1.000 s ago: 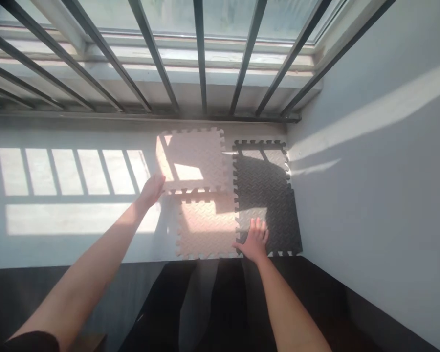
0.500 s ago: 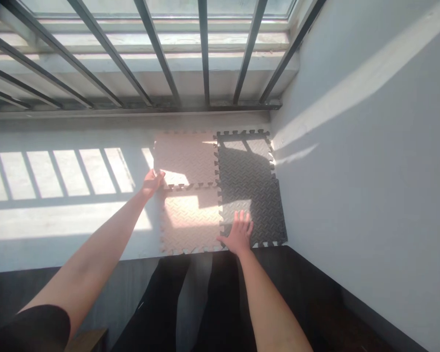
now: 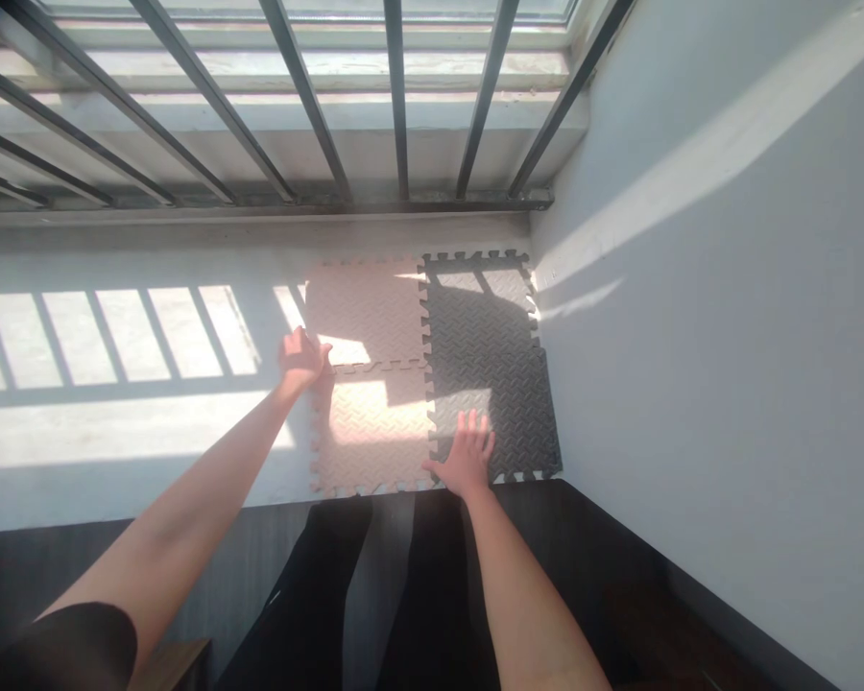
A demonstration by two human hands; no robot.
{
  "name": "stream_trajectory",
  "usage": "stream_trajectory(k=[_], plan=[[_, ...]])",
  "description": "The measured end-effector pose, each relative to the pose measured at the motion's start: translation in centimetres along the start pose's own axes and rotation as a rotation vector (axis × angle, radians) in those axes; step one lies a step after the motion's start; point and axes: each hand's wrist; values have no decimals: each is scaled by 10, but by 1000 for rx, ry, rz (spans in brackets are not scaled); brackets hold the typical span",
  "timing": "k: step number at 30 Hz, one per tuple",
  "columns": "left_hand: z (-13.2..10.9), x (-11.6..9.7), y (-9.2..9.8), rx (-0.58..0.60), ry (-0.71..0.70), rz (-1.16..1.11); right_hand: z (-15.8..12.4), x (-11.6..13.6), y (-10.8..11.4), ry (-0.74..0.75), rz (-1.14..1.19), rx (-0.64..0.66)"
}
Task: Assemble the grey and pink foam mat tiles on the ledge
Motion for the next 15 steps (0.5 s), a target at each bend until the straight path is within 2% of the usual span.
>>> stream_trajectory(k=[3,5,8,11,13,15], plan=[[-12,-20,0,-78,-125,74,0,0,0,-4,-5,1],[-22,-44,-9,-21,-273,63,0,1,0,-6,-5,0],[-39,-88,-39,81,-517,48,0,1,0,-2,6,-7],[-50,-125,-79,91,-625,43,-1,0,-1,3,22,-11],[-51,-139,-100,85,-638,38,-1,0,-1,7,31,-12],[-50,-142,-113,93,-654,46,-1,-1,-2,13,38,-14]])
Point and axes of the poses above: each hand's wrist, its own z-axis towards the middle knuckle, its own y-axis out of the back of the hand, x = y × z, and after that the axes turned 6 degrees about -y, right-handed
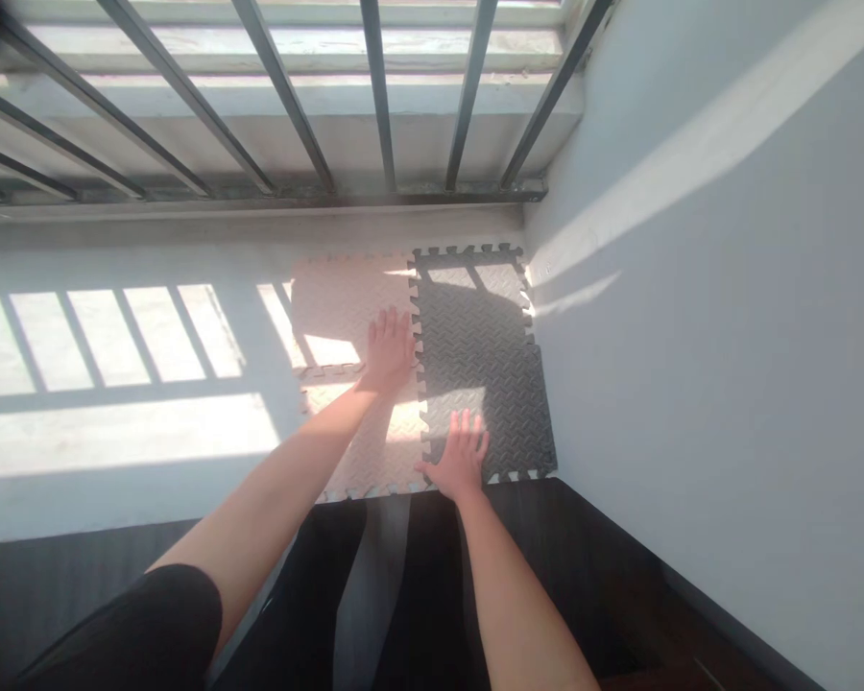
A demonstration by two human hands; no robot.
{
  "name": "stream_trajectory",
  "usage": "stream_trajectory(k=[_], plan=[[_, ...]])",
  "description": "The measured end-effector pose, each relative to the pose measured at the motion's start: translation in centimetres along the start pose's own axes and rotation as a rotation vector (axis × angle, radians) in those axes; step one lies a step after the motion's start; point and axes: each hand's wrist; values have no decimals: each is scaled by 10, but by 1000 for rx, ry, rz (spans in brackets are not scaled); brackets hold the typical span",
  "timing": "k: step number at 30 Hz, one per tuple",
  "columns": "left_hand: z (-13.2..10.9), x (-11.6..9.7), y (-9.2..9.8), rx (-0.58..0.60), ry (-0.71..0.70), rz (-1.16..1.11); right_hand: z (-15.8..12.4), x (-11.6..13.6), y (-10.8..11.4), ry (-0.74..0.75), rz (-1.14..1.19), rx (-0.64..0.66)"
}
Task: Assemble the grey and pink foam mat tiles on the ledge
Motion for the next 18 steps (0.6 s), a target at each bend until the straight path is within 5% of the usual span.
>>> stream_trajectory(k=[18], plan=[[-12,24,8,191,-309,118,-2,4,5,-10,-4,48]])
Point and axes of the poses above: each hand's wrist, its own z-axis towards the middle knuckle, its own y-axis out of the back of the hand, x = y × z, and after that the axes turned 6 degrees about -y, right-handed
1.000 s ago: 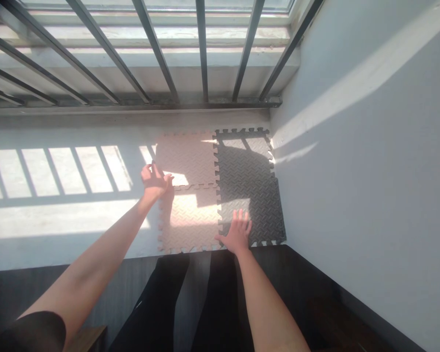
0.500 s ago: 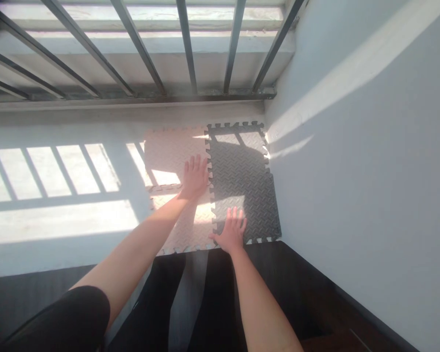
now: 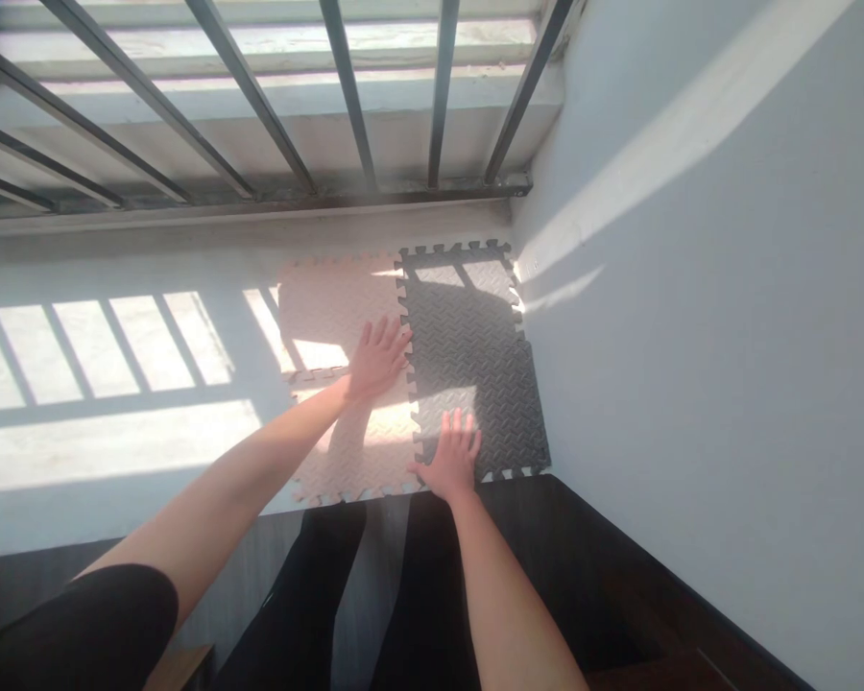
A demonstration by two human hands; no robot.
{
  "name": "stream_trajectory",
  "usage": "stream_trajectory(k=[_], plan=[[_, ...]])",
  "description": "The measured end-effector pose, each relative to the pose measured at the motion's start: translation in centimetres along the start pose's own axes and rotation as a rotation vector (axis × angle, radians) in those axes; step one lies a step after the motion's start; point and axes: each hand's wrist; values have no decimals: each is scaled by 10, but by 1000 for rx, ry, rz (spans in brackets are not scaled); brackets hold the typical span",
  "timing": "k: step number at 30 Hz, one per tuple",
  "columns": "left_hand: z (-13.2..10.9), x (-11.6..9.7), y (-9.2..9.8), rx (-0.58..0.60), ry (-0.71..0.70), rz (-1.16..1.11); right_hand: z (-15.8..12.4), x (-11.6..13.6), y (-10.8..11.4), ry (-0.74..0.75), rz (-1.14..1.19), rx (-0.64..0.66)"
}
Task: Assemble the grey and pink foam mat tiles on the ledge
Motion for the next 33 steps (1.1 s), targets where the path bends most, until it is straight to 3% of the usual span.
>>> stream_trajectory(k=[6,12,16,21,27,30,33], plan=[[6,7,1,70,-185,62,0,0,-2,-9,-28,-18],[0,10,-3,65,-156,54,0,-2,-3,-7,-22,-28],[-30,20,-4,58,-60,44,0,-2,-4,-8,-35,-39],[-73,34,9,40,55,70,1,-2,-5,-7,-44,-52],[-137,45,24,-140,374,121,1,-3,1,-27,-58,-17],[-166,48,22,-133,412,112,3,22,18,-20,12,-82],[-178,48,16,-134,412,95,15,77,42,173,89,-179]])
Point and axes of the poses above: each hand's wrist, its own z-axis towards the middle knuckle, its own y-axis out of the back of the hand, x = y × z, and after that the axes turned 6 degrees about -y, right-handed
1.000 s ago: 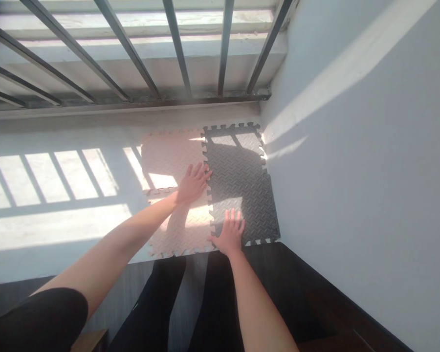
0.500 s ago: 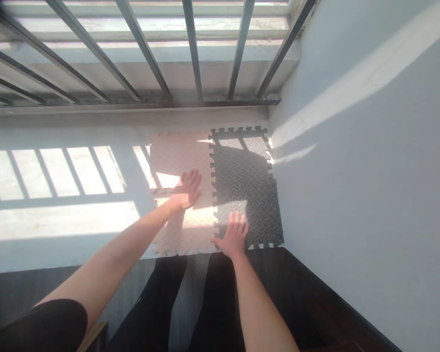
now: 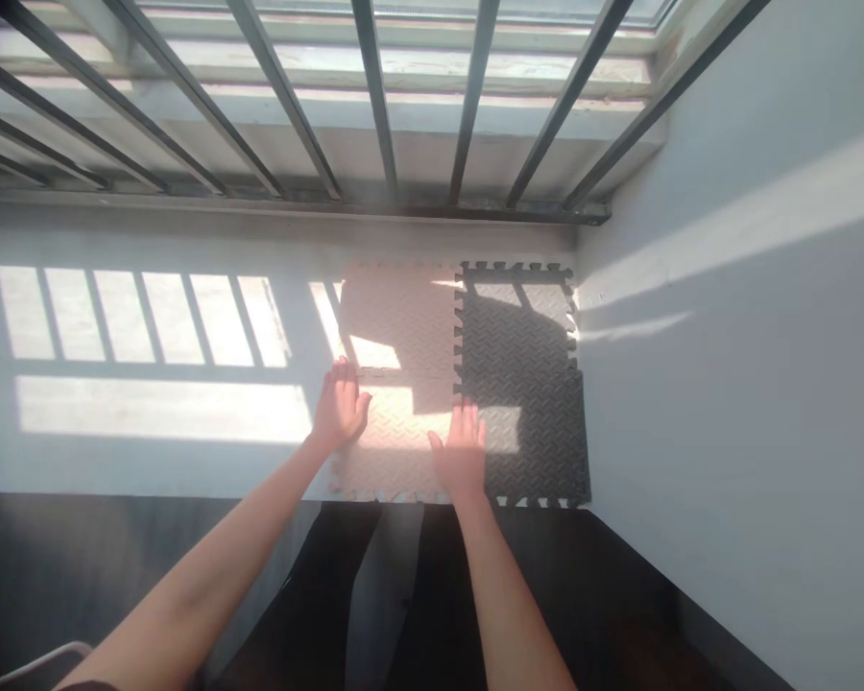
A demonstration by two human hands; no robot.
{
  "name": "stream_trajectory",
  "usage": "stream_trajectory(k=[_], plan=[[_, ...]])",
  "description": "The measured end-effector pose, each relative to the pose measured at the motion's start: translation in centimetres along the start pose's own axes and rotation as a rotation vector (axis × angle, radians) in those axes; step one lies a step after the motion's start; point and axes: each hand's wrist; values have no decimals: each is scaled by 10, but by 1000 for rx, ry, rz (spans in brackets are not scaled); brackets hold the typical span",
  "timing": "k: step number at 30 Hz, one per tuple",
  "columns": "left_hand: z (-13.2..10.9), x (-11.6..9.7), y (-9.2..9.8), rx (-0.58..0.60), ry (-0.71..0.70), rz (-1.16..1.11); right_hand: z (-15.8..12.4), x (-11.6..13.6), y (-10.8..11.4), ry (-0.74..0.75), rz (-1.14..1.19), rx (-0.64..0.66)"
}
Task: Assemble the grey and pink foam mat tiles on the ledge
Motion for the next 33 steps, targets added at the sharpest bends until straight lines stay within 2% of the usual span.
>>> stream_trajectory(k=[5,7,9,14,19,25,28,30,33], plan=[[0,1,-9,-43,0,-35,49,95,13,328,-22,5],[1,5,-12,-38,2,-42,60,117,7,418,-66,19],[2,10,-13,-20,-7,-38,66,128,-2,446,-101,57],[2,17,-9,8,-70,-38,67,133,-20,388,-142,86],[0,14,-5,74,-160,-43,64,140,-16,370,-178,113],[3,14,-6,102,-182,-42,59,160,-15,347,-181,121],[8,1,-4,99,-122,-7,55,160,-11,313,-132,114],[12,-17,-5,78,-96,-1,52,149,-6,254,-107,53],[18,-48,-13,75,-196,-45,49,120,-2,122,-97,5]])
Point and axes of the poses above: each hand's wrist, its own z-axis towards the middle knuckle, its own y-axis out of the back of the hand, x = y × z, and after that the axes turned 6 degrees about -y, right-handed
